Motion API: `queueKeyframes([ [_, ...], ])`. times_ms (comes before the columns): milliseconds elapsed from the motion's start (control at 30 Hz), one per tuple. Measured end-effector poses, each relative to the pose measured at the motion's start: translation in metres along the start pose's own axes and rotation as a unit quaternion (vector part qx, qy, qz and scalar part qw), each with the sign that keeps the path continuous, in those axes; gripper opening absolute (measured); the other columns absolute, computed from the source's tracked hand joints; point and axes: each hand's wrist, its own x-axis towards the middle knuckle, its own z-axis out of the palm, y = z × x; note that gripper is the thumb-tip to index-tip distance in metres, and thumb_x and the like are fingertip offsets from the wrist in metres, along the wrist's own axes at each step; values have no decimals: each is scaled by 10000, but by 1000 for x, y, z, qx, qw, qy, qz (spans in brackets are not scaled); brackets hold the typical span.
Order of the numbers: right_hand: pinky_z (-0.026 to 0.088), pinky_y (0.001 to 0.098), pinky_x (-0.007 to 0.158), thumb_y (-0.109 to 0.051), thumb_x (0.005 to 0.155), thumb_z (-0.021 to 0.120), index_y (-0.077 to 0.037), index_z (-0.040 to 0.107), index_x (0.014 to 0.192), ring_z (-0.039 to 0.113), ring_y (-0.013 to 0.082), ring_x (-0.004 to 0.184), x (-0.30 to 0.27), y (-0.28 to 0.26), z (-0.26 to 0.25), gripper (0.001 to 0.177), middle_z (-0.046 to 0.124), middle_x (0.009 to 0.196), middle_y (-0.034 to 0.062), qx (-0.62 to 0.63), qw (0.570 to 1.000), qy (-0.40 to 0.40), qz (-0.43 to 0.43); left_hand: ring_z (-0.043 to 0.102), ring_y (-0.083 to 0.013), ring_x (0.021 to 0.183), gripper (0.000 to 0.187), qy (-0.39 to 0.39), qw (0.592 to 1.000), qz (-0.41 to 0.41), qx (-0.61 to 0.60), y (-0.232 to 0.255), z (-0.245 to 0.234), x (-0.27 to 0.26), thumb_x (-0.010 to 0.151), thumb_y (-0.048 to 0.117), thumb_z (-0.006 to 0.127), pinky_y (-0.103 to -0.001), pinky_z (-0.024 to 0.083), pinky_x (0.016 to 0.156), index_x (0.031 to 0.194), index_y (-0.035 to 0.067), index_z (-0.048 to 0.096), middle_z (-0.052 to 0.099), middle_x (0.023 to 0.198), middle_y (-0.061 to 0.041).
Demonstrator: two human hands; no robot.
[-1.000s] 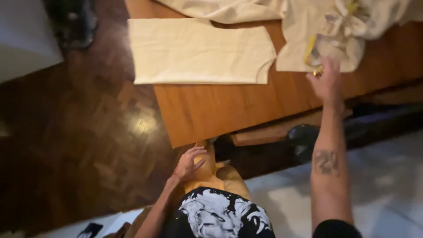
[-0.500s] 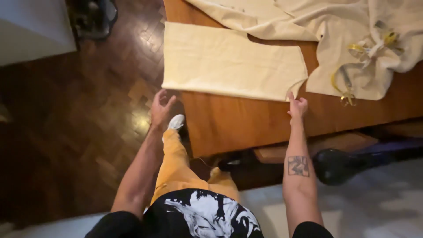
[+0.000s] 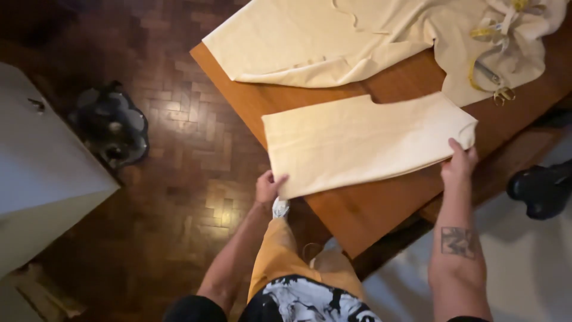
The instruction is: The recorder is cutting and measuring cream-colored fabric using scissors and a measuring tape on a workshop table.
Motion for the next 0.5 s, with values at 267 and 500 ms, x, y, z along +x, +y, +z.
queueKeyframes([
  [267,538,391,808,-150,884,860,0,650,1109,659,224,863,-188,7,113,343,716,977,137,-475,846,-68,-232,679,-143,1005,327,-38,997,8,-72,-40,31,-12,1000,228,660,-305,575,861,1259,28,650,726,1142,-71],
  [500,521,380,1001,-180,798,831,-32,620,1277,632,279,1228,-329,51,160,543,643,1329,146,-475,807,-313,-158,687,-209,1064,526,-86,942,-139,-292,51,34,-37,1022,476,468,-377,562,901,1326,75,622,697,1226,-73],
])
